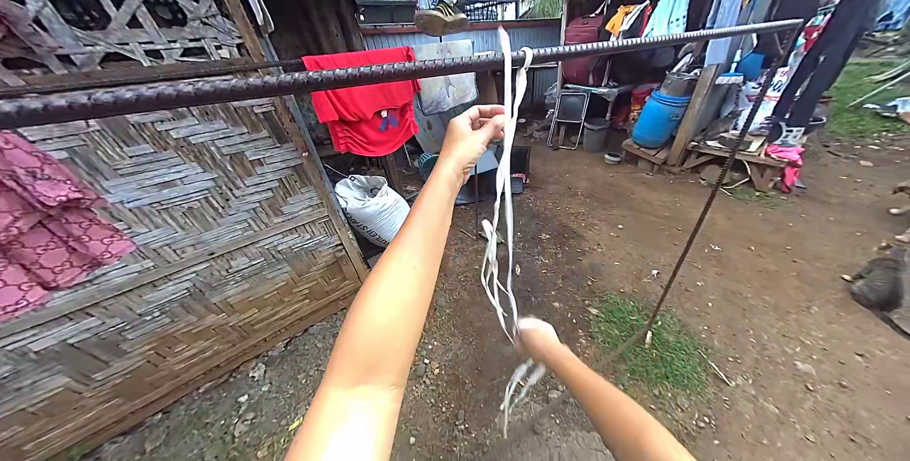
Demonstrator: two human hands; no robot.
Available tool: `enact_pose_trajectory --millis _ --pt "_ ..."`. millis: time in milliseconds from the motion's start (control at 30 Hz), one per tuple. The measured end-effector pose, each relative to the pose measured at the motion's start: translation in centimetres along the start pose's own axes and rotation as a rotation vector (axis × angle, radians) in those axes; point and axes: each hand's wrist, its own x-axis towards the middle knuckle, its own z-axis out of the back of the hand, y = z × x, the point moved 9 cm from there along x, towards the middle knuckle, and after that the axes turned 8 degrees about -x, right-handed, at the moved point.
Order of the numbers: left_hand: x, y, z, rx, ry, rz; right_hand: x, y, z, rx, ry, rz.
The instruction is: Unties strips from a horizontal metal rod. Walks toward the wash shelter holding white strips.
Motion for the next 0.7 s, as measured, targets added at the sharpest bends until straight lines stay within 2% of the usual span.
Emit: enact_pose_trajectory --millis 67,100,133,167,233,333,400,500,567,700 --pt "-0.4 1.4 0.8 0.005 0.065 0.037 -1.9 -6.2 -9.7 -0.103 0.208 -0.137" --pt "-0.2 1.6 1.2 -0.011 0.081 0.048 -2.6 -9.0 -12.3 -0.115 0.235 -0.196" --pt "0.1 1.4 1.5 -0.035 0.082 0.046 -2.9 -11.0 -12.6 -0.110 0.241 -0.259" --pt "0.6 1.1 1.6 -0.068 0.071 0.036 -2.9 -11.9 -11.2 -0.086 0.191 -0.295" --pt "1.6 0.3 1.1 -0.152 0.055 0.015 -2.7 -10.9 -3.6 -0.044 -0.014 -0.264" --pt "3.2 -1.4 -1.0 -0.317 0.048 -0.010 -4.7 -6.1 10.8 0.149 -0.470 -0.001" --pt "4.1 -2.3 -1.9 -0.442 0.058 -0.015 -7.8 -3.3 17.1 0.345 -0.670 0.145" --pt "4.5 -2.7 -2.6 -0.536 0.091 0.026 -10.7 -1.4 20.4 0.635 -0.806 0.267" --pt "4.6 -2.6 -2.8 -0.537 0.138 0.060 -11.6 -0.9 20.2 0.801 -0.827 0.330" --pt "5.7 -2.8 -2.5 -0.472 0.196 0.029 -11.9 -0.8 18.3 0.917 -0.816 0.329"
